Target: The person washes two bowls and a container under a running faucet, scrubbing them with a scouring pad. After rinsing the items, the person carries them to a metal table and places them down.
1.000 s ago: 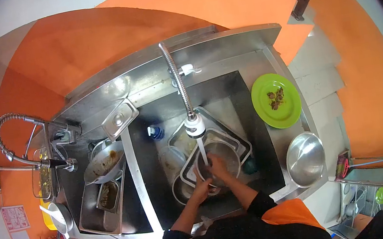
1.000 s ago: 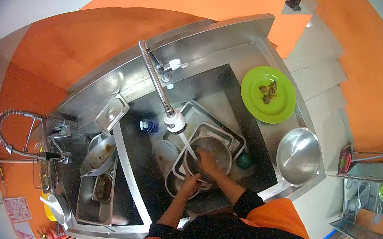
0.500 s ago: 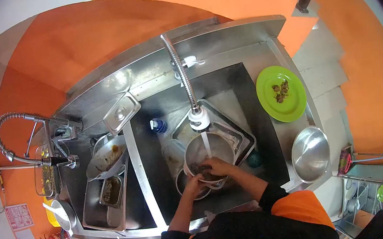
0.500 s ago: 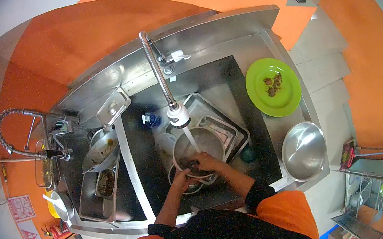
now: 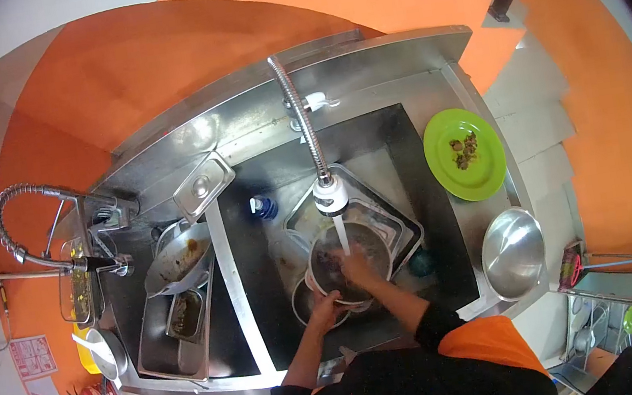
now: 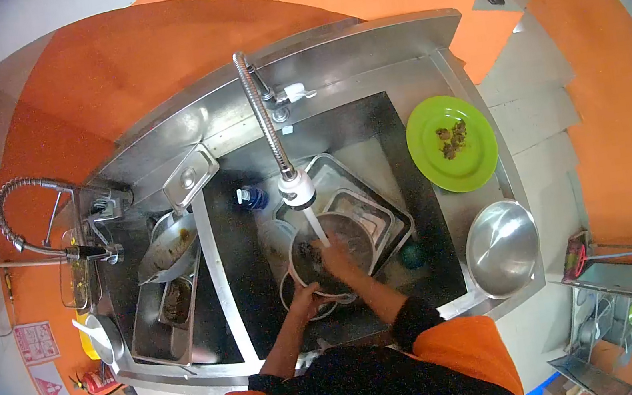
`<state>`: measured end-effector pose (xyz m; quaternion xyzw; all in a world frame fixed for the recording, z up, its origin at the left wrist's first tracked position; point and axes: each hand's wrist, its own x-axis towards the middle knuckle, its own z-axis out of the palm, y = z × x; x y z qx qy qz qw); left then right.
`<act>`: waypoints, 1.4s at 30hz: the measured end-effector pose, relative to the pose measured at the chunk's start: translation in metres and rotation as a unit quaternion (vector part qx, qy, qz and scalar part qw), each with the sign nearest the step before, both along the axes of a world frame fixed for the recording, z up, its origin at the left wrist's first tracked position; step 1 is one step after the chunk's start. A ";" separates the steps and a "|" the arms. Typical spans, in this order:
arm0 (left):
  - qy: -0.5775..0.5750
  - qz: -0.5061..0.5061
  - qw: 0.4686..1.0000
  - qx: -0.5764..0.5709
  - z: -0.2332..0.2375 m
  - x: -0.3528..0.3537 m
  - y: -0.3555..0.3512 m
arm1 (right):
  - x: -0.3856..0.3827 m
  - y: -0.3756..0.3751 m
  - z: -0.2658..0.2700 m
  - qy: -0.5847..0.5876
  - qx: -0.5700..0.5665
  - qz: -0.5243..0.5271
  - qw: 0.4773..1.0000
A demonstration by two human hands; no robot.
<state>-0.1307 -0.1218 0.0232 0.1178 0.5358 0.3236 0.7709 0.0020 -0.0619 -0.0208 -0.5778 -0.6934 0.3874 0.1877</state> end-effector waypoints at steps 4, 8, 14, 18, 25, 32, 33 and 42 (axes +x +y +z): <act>-0.039 0.002 0.999 -0.013 -0.002 -0.011 0.006 | 0.001 0.001 0.002 0.178 -0.114 0.038 0.977; -0.039 -0.005 0.998 0.043 -0.009 -0.025 0.012 | 0.014 0.006 0.019 0.114 -0.098 0.192 0.970; -0.031 0.022 0.999 0.022 -0.004 -0.003 0.008 | 0.009 0.011 0.034 -0.260 -0.080 -0.034 0.962; -0.055 0.053 0.997 -0.021 0.009 -0.004 0.015 | 0.000 0.012 0.013 0.140 -0.152 -0.085 0.975; -0.096 -0.045 0.992 -0.061 -0.011 -0.009 0.005 | -0.010 0.007 -0.009 0.163 0.038 -0.156 0.974; -0.014 -0.029 0.999 -0.027 -0.001 0.003 0.015 | -0.011 0.000 0.023 0.096 -0.050 -0.284 0.953; 0.011 -0.019 0.999 -0.045 0.003 0.002 0.021 | -0.004 -0.007 -0.004 0.128 -0.110 -0.141 0.976; 0.143 -0.082 0.971 0.174 0.027 0.009 0.028 | -0.012 0.010 -0.064 -0.189 -0.147 -0.019 0.971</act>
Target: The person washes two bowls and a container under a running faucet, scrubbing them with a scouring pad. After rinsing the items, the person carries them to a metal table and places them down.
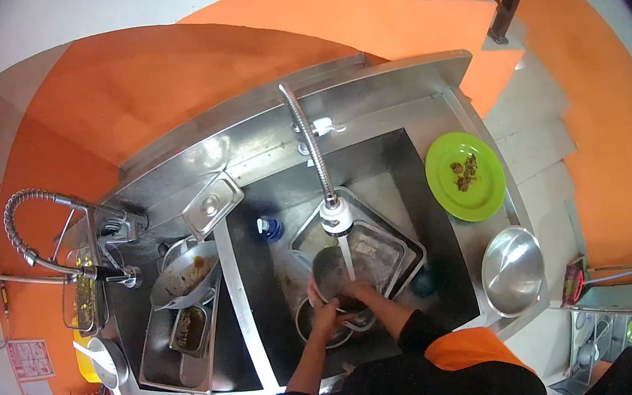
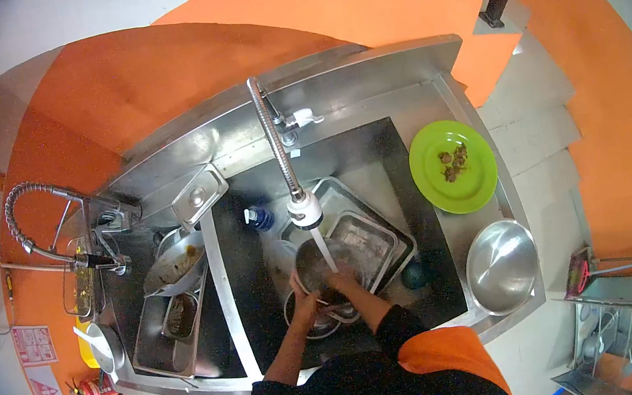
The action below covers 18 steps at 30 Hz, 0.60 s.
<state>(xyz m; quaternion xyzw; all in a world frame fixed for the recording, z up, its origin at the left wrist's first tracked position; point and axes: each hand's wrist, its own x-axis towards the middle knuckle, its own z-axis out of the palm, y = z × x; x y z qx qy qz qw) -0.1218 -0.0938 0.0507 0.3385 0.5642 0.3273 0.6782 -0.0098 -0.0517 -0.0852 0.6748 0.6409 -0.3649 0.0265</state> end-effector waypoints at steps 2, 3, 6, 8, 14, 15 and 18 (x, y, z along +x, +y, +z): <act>-0.117 0.137 0.972 -0.153 0.016 -0.001 0.009 | -0.002 0.023 -0.033 0.086 -0.051 -0.120 0.988; -0.118 0.141 0.971 -0.150 0.008 -0.001 0.012 | -0.001 0.034 -0.047 0.083 0.034 -0.095 0.991; -0.036 0.057 0.996 -0.066 -0.014 0.005 0.019 | 0.010 0.062 0.009 0.106 0.101 -0.166 0.975; 0.181 -0.060 0.980 0.055 -0.008 0.020 0.041 | 0.025 0.061 0.080 0.126 0.088 -0.264 0.952; 0.419 -0.211 0.873 0.136 -0.040 0.066 0.074 | 0.073 0.103 0.156 0.174 0.320 -0.236 0.901; 0.419 -0.208 0.873 0.137 -0.036 0.067 0.074 | 0.076 0.126 0.170 0.196 0.352 -0.218 0.889; 0.547 -0.309 0.672 0.392 -0.004 0.067 0.066 | 0.074 0.182 0.225 0.227 0.425 -0.168 0.860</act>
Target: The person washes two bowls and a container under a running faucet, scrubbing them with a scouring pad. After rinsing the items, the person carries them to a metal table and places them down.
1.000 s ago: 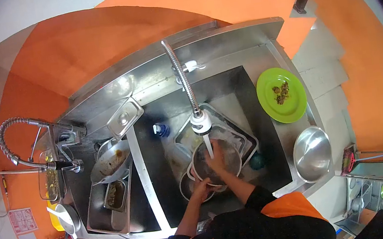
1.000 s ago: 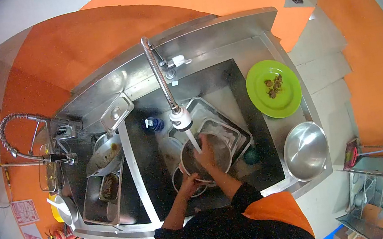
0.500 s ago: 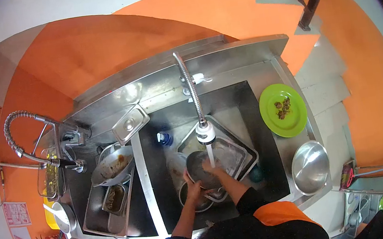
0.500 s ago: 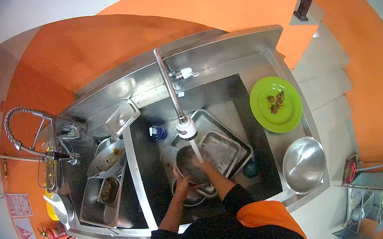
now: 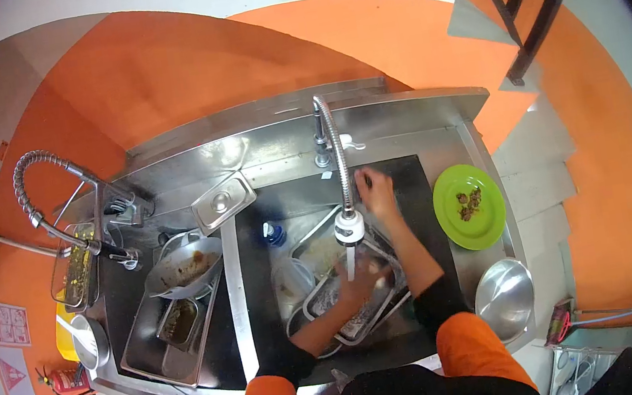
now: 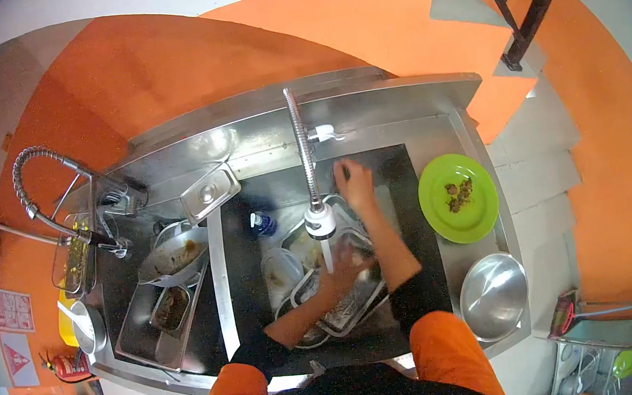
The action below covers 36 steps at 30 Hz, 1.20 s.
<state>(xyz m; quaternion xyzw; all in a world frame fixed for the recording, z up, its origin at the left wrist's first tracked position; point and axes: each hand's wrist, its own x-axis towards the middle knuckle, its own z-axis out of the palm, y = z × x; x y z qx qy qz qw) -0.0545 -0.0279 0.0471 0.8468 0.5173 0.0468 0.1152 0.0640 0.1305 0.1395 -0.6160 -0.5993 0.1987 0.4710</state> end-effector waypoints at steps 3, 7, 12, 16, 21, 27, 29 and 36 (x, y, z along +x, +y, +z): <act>0.062 -0.157 0.986 0.013 0.011 -0.015 -0.004 | 0.002 0.050 0.005 0.049 0.066 0.043 0.996; -0.070 0.001 0.996 -0.060 0.013 -0.078 -0.019 | -0.004 0.081 0.013 0.007 0.171 0.021 0.985; -0.405 0.214 0.874 -0.162 0.021 -0.151 -0.037 | 0.013 0.114 -0.005 0.153 0.046 0.117 0.980; -0.617 0.318 0.707 -0.137 0.033 -0.173 -0.057 | 0.036 0.040 -0.017 0.490 -0.196 0.171 0.832; -0.770 0.302 0.535 -0.172 0.040 -0.182 -0.071 | 0.034 -0.121 -0.034 0.716 -0.258 0.095 0.641; -0.801 0.278 0.501 -0.176 0.110 -0.174 -0.066 | 0.031 -0.228 -0.073 0.770 -0.370 0.022 0.520; -0.808 0.276 0.488 -0.181 0.127 -0.174 -0.065 | 0.027 -0.242 -0.083 0.767 -0.394 0.026 0.506; -0.797 0.227 0.545 -0.125 0.166 -0.170 -0.060 | 0.017 -0.231 -0.064 0.579 -0.436 0.036 0.688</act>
